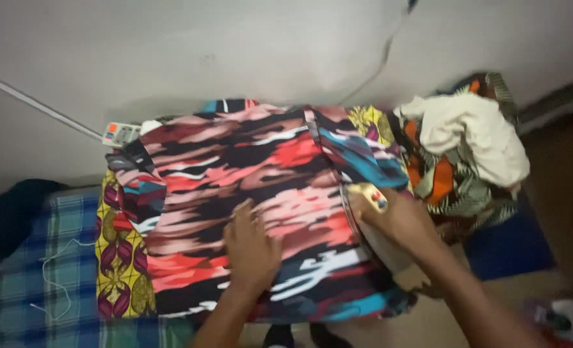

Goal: The person is ironing a colorful patterned shirt on a padded surface.

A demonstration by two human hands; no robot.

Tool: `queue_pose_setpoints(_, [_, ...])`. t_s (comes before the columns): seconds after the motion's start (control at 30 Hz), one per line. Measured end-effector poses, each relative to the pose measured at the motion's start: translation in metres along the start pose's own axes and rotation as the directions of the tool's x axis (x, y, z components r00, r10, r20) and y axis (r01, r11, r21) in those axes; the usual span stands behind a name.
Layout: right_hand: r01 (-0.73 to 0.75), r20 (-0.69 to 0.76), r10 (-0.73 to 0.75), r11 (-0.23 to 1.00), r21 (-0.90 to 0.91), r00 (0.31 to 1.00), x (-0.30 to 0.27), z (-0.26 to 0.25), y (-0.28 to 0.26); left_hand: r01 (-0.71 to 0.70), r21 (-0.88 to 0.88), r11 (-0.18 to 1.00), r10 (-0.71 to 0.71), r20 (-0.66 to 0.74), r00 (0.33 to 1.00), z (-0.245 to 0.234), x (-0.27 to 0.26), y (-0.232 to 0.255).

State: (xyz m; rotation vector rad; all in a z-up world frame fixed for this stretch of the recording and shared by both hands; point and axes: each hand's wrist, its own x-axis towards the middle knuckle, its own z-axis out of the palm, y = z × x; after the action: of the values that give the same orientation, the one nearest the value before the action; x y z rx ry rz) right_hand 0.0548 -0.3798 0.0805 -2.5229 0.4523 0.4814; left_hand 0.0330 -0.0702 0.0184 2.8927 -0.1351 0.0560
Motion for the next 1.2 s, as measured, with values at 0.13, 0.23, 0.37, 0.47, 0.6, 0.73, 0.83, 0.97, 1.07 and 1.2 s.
queue_pose_setpoints(0.13, [0.069,0.084,-0.063,0.996,-0.062,0.994,-0.011,-0.001,-0.004,-0.342,-0.142,0.929,0.348,0.022,0.937,0.008,0.009,0.049])
queue_pose_setpoints(0.23, [0.065,0.163,-0.045,0.991,-0.118,0.986,-0.022,0.003,0.007,-0.383,-0.135,0.914,0.403,0.186,0.896,0.022,0.013,0.059])
queue_pose_setpoints(0.37, [-0.003,0.320,0.043,0.992,-0.125,0.947,-0.064,-0.033,-0.015,-0.372,-0.075,0.925,0.380,0.200,0.903,0.025,0.017,0.063])
queue_pose_setpoints(0.47, [-0.012,0.322,0.041,0.996,-0.092,0.946,-0.082,-0.027,0.004,-0.330,-0.063,0.942,0.334,0.277,0.901,0.017,0.021,0.070])
queue_pose_setpoints(0.6, [0.040,0.343,0.000,0.993,-0.109,0.939,-0.091,-0.033,0.023,-0.278,-0.046,0.960,0.277,0.336,0.900,0.020,0.026,0.075])
queue_pose_setpoints(0.73, [0.051,0.446,0.039,0.981,-0.189,0.894,-0.090,-0.045,0.031,-0.239,0.000,0.971,0.220,0.389,0.895,0.022,0.036,0.083])
queue_pose_setpoints(0.83, [-0.066,0.446,0.144,0.980,-0.186,0.883,-0.087,-0.055,0.033,-0.232,0.038,0.972,0.197,0.412,0.890,0.031,0.036,0.091])
queue_pose_setpoints(0.97, [-0.156,0.239,0.185,0.978,-0.135,0.953,-0.065,-0.061,0.068,-0.300,0.062,0.952,0.257,0.372,0.892,0.033,0.053,0.109])
queue_pose_setpoints(1.07, [-0.193,0.089,0.173,0.921,0.338,0.981,-0.043,-0.074,0.082,-0.341,0.016,0.940,0.319,0.319,0.893,0.019,0.073,0.132])
queue_pose_setpoints(1.2, [-0.235,0.094,0.225,0.755,0.613,0.970,-0.023,-0.122,0.039,-0.364,-0.118,0.924,0.375,0.092,0.923,-0.005,0.090,0.151])
